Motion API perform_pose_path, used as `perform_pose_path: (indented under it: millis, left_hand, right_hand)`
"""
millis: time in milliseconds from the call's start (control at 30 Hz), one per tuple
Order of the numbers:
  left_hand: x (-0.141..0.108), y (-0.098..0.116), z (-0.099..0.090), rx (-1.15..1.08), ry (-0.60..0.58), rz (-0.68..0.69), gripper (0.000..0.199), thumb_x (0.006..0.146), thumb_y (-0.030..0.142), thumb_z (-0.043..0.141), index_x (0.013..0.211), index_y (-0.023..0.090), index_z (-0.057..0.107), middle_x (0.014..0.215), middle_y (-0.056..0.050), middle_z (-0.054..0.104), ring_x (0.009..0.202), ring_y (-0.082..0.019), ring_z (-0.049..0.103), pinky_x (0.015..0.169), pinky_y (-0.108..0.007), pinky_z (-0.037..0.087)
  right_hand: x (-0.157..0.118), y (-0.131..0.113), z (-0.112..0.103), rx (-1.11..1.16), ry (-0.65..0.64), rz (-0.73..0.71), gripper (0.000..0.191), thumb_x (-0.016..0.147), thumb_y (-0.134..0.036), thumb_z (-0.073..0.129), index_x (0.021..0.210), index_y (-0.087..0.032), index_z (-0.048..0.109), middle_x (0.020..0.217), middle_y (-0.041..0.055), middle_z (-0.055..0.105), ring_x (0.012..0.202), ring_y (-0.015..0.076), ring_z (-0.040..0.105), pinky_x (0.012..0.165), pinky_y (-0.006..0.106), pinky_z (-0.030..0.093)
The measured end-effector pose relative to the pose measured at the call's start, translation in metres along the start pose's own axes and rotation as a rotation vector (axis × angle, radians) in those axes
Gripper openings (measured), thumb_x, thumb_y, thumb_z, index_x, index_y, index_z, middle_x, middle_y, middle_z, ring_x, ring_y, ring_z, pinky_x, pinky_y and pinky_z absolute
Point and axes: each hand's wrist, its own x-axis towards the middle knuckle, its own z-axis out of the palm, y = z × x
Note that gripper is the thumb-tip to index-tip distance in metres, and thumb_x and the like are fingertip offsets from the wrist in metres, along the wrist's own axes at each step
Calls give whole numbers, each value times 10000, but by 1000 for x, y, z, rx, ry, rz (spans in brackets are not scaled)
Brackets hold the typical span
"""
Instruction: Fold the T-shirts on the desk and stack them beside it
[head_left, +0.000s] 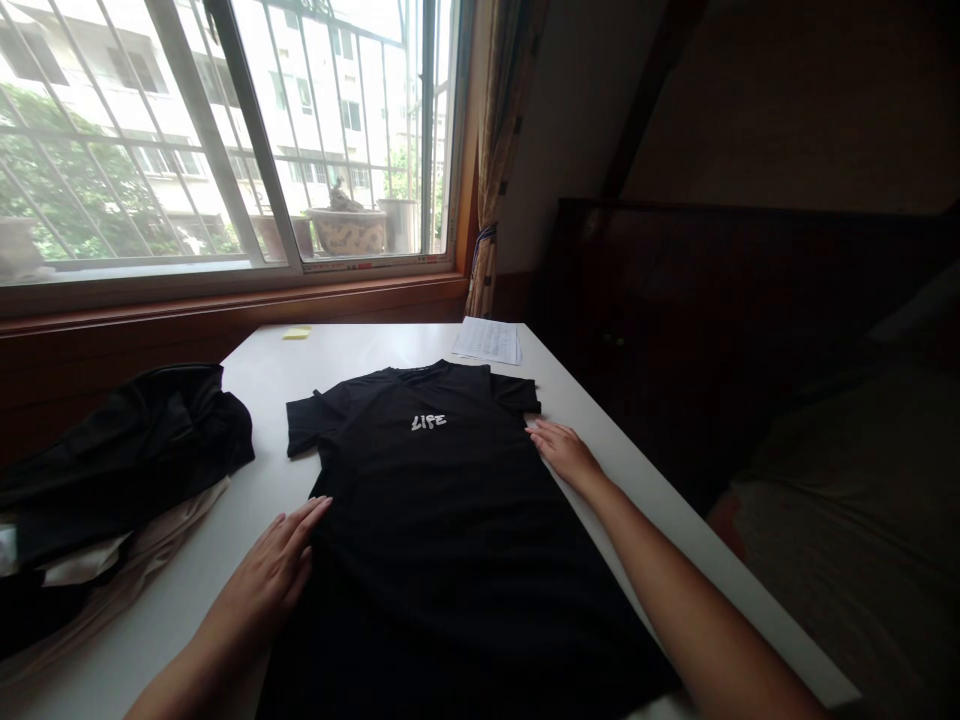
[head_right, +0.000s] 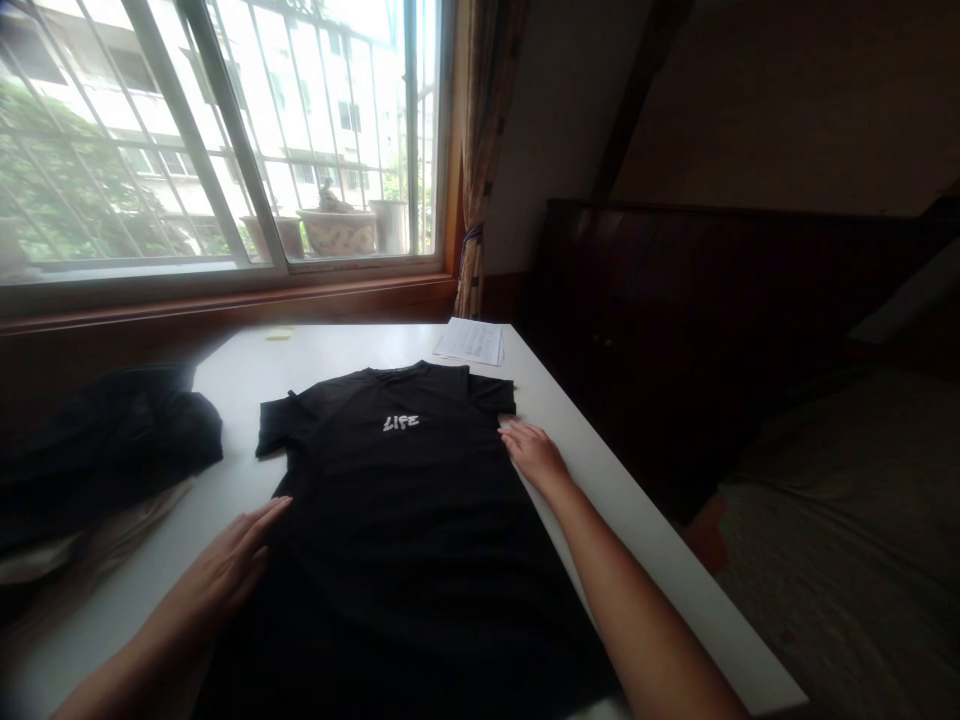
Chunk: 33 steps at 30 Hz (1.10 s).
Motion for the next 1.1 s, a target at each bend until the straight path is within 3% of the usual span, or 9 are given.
perform_pose_path:
  millis: [167,333,567,733,900,1100]
  left_hand:
    - [-6,11,-7,-61,26,6,821,835,32,415,1585,319,244,1533,-73,465,1331,-291,521,1090,-472,482]
    - [-10,28,-12,-99,31,-60,907,723,-42,409,1538,350,352,1531,-73,415,1262,-285,541,1032,-482,523]
    - [-14,32,-17,-160,68,-136,742,790,51,459,1468,355,462,1506,-79,413,1180,-275,590,965,-460,569]
    - [-13,32,-27,-222,83,-222,584,861,167,487,1424,319,505,1488,-98,417,1180,-279,593,939,-444,575]
    - [-15,40,-29,-371,68,-323,530,904,280,510,1431,342,497,1477,-100,407,1076,-244,659,669,-276,609]
    - [-24,47,-31,-481,110,-409,474,914,351,523,1387,374,544,1457,-94,423,991,-214,698,642,-258,622]
  right_hand:
    - [9,-4,2,20,49,70,304,918,-372,549,1110,-281,765,1372,28,646,1281,255,557,1093,401,399]
    - [15,-10,3,28,66,116,255,824,-326,614,1022,-283,768,1331,30,661,1263,257,567,1096,391,372]
    - [12,-21,2,13,45,121,261,791,-325,627,1030,-282,721,1326,50,627,1266,261,534,1096,397,338]
    - [-18,-30,-2,-46,90,107,363,830,-410,616,1143,-229,637,1175,95,643,1111,275,581,994,400,407]
    - [-63,-41,-13,17,2,30,299,911,-402,538,1150,-223,562,811,15,640,781,213,635,726,299,453]
    - [-94,-40,-24,39,-89,138,313,946,-323,481,1243,-226,489,773,3,662,717,202,661,647,273,414]
